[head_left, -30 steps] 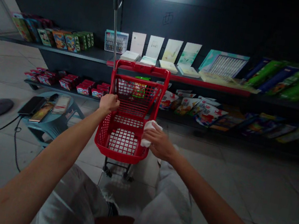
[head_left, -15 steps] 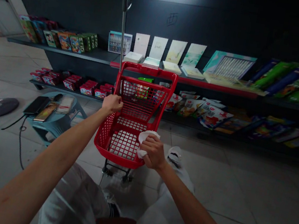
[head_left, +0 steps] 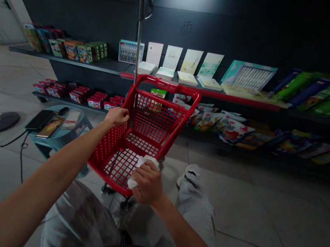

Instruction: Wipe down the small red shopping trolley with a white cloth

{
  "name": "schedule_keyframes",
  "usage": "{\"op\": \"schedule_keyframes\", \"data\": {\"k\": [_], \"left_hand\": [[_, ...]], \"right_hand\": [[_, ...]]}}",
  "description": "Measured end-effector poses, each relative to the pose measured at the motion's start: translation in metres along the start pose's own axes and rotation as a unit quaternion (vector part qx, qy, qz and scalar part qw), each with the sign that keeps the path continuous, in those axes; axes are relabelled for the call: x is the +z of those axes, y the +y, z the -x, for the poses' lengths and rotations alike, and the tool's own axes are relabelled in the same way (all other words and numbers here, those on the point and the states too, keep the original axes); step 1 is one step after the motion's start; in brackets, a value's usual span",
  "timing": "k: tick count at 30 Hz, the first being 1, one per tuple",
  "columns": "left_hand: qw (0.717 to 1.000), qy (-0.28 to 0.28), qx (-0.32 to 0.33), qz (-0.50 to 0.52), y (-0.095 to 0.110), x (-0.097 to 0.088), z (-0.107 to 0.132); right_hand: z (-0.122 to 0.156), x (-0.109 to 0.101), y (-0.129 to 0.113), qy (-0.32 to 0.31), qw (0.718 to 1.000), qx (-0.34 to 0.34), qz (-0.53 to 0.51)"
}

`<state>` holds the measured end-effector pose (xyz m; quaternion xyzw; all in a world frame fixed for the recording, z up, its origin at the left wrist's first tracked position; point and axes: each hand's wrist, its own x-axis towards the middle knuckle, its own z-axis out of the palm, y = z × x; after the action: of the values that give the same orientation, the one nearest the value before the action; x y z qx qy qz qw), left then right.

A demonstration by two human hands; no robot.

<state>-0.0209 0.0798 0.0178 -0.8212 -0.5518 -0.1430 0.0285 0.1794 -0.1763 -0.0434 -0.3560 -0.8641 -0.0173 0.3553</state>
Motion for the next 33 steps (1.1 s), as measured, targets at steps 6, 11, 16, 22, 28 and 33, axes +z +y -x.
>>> {"op": "schedule_keyframes", "data": {"k": [6, 11, 16, 22, 28, 33], "left_hand": [[0.999, 0.000, 0.018, 0.026, -0.004, -0.004, 0.003], [0.999, 0.000, 0.027, 0.031, -0.002, -0.001, -0.001], [1.000, 0.005, 0.023, 0.015, 0.006, 0.007, -0.009], [1.000, -0.017, 0.000, 0.008, 0.023, 0.006, -0.019], [1.000, 0.021, -0.009, 0.008, 0.048, 0.003, -0.019], [0.998, 0.051, 0.022, 0.037, 0.081, -0.007, 0.034]], "right_hand": [[-0.004, -0.019, 0.020, -0.079, 0.994, -0.069, 0.015], [-0.015, -0.056, 0.079, -0.114, 0.992, -0.054, 0.011], [-0.035, -0.075, 0.141, -0.133, 0.987, -0.032, 0.083], [-0.039, -0.045, 0.162, -0.013, 0.988, 0.075, 0.133], [-0.028, -0.033, 0.158, 0.052, 0.987, 0.088, 0.122], [-0.026, -0.039, 0.159, 0.038, 0.983, 0.118, 0.136]]}}
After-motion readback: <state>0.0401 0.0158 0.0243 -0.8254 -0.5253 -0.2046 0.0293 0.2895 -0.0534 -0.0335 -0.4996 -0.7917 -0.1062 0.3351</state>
